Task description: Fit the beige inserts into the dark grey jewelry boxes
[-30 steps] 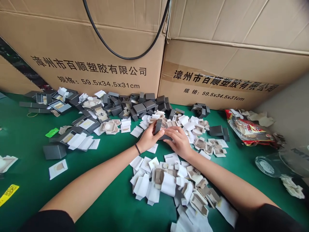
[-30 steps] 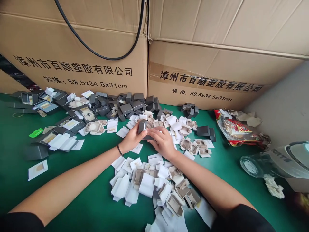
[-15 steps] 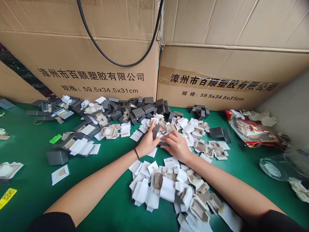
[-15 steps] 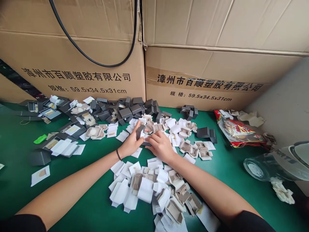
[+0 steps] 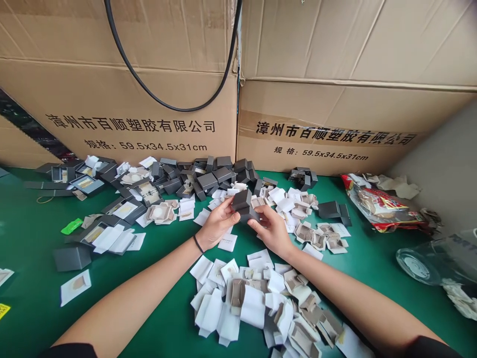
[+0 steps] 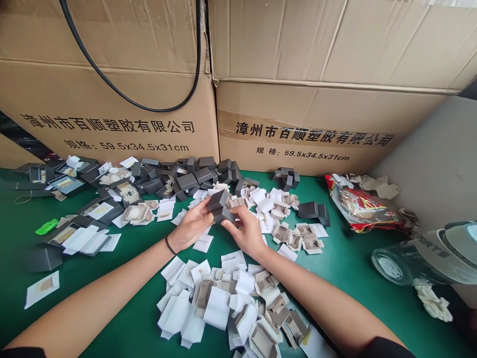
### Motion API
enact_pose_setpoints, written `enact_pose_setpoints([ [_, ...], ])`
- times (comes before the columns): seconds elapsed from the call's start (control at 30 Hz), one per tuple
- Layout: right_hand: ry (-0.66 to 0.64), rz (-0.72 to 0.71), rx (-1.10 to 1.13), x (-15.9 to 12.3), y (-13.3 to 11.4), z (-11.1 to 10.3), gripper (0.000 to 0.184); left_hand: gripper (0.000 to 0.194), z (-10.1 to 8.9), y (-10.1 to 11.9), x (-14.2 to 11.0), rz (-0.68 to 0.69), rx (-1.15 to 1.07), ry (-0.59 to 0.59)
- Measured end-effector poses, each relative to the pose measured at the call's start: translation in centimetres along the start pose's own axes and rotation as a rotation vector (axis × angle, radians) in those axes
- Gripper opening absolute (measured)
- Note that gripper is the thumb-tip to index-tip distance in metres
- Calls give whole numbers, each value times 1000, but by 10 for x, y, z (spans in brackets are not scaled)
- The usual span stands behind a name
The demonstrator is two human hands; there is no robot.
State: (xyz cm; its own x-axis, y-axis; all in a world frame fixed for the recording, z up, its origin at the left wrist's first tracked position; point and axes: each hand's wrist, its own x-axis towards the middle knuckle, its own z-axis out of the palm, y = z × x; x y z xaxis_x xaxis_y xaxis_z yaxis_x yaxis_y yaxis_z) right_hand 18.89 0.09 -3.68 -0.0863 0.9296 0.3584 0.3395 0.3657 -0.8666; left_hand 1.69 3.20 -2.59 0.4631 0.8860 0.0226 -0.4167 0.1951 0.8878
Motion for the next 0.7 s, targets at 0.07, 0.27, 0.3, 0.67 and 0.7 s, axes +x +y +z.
enact_pose_setpoints([
  [0.07,-23,31,28,1,0,0,23,68,-2,-2,0,14,69,44],
  [0.27,-44,112,160,5,-3,-3,25,65,3,-4,-5,126,346,104],
  [0.3,-60,124,194,6,-3,-3,25,62,4,-3,-5,141,372,116],
  [0.67,96,-143,-123,-2,-4,-2,20,61,1,-11,-6,230,542,67],
  [0.7,111,-199,-163,-3,-5,-1,19,62,1,-13,-7,254,586,48],
])
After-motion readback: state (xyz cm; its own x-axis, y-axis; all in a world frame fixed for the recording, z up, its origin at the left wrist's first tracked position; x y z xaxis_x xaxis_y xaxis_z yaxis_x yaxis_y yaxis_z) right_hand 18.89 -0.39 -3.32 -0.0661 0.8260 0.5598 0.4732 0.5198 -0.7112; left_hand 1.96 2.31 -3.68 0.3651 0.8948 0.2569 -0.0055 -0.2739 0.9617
